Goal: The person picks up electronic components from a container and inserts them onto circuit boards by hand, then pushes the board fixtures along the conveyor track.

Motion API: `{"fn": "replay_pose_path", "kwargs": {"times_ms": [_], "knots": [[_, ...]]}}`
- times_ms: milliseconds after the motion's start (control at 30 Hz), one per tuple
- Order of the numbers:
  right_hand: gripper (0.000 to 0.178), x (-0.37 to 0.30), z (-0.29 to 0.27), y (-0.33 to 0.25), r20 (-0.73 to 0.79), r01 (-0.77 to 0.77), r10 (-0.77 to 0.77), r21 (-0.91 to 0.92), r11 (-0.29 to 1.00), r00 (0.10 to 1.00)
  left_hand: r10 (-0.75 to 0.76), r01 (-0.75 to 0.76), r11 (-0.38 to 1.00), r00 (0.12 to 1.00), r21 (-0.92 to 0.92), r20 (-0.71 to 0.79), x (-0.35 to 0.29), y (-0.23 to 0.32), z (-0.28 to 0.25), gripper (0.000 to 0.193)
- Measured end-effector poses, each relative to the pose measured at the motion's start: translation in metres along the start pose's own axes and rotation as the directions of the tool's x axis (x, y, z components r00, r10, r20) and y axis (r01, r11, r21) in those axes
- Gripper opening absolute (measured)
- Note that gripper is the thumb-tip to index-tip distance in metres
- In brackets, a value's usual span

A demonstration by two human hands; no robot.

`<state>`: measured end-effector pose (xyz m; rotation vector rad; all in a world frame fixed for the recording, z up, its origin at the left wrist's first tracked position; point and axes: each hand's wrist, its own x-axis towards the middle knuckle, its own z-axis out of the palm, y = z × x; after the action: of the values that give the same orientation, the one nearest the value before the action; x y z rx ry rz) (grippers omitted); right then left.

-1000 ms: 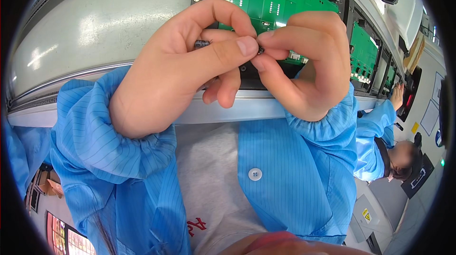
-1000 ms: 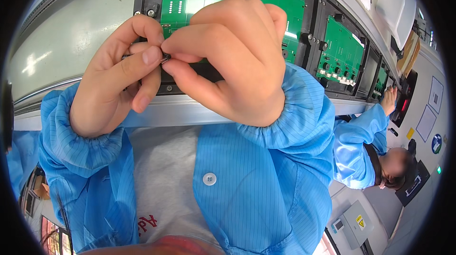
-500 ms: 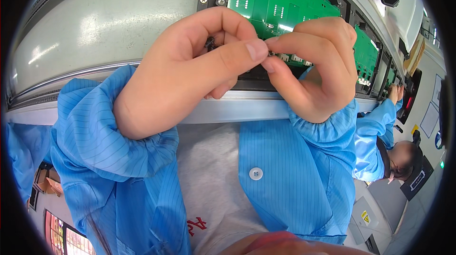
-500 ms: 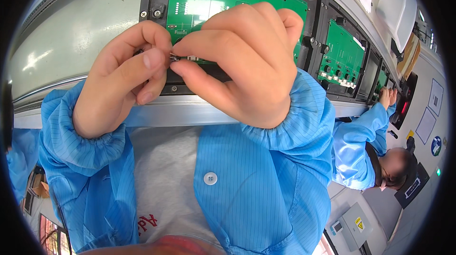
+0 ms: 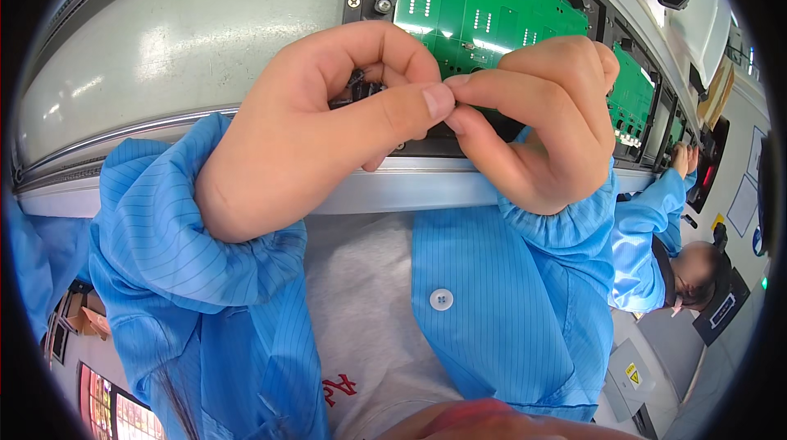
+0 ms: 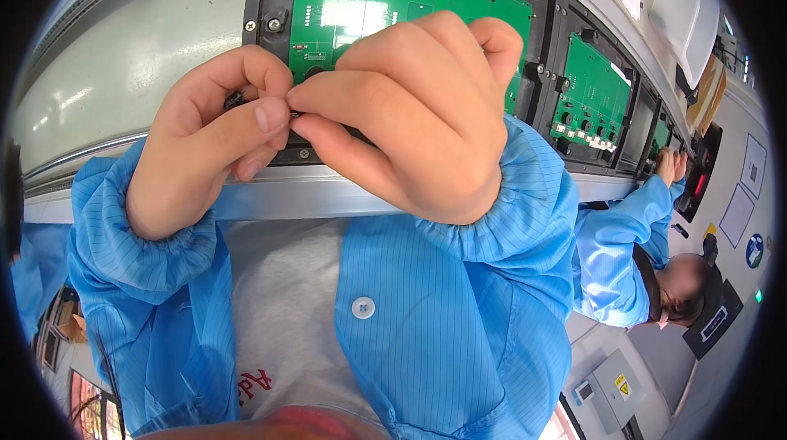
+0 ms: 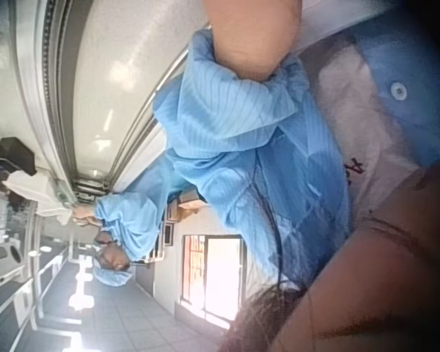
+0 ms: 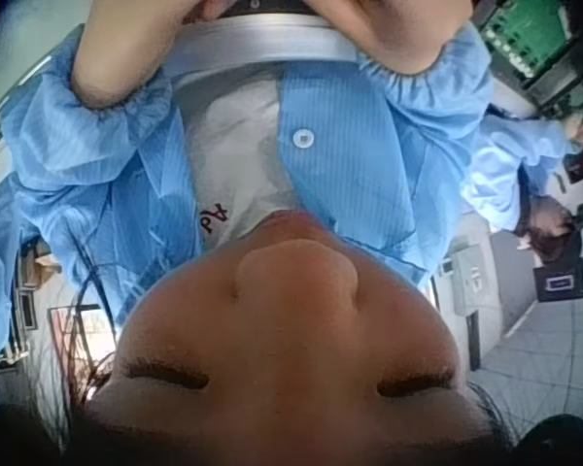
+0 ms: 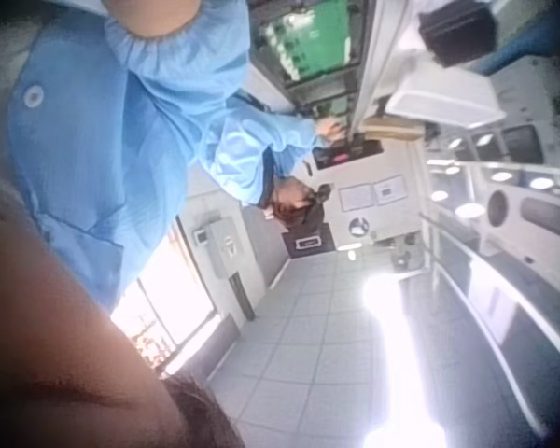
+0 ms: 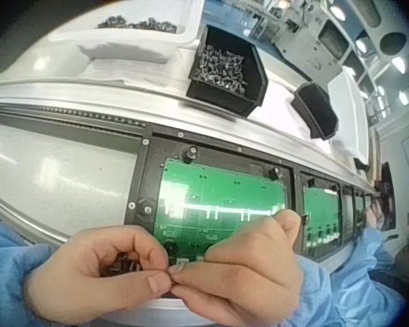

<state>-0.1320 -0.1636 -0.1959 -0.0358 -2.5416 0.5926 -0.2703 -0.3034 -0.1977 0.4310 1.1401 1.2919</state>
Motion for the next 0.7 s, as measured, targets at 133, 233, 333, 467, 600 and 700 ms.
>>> {"fn": "replay_pose_path", "kwargs": {"times_ms": [133, 233, 333, 467, 600, 700], "knots": [[0.019, -0.001, 0.0, 0.003, 0.01, -0.03, 0.029, 0.079, 0.996, 1.0, -0.075, 0.076, 0.995, 0.997, -0.07, 0.012, 0.001, 0.0, -0.001, 0.012], [0.018, 0.0, -0.001, 0.005, 0.052, -0.07, 0.061, 0.184, 0.98, 0.997, -0.093, 0.095, 0.993, 0.995, -0.074, 0.033, -0.001, 0.002, -0.001, 0.013], [0.017, 0.002, -0.005, 0.007, 0.098, -0.114, 0.09, 0.283, 0.952, 0.991, -0.111, 0.116, 0.99, 0.992, -0.078, 0.056, -0.001, 0.002, -0.001, 0.014], [0.012, 0.001, -0.019, 0.012, 0.14, -0.356, 0.335, 0.177, 0.917, 0.932, -0.051, 0.036, 0.974, 0.997, -0.223, -0.06, 0.005, -0.001, 0.003, 0.021], [0.011, -0.011, -0.03, 0.029, 0.255, -0.381, 0.388, -0.081, 0.921, 0.885, -0.085, 0.059, 0.958, 0.993, -0.282, -0.08, 0.009, 0.004, 0.015, 0.026], [0.01, -0.014, -0.031, 0.033, 0.286, -0.372, 0.411, -0.18, 0.91, 0.866, -0.095, 0.069, 0.953, 0.993, -0.295, -0.075, 0.012, 0.006, 0.017, 0.027]]}}
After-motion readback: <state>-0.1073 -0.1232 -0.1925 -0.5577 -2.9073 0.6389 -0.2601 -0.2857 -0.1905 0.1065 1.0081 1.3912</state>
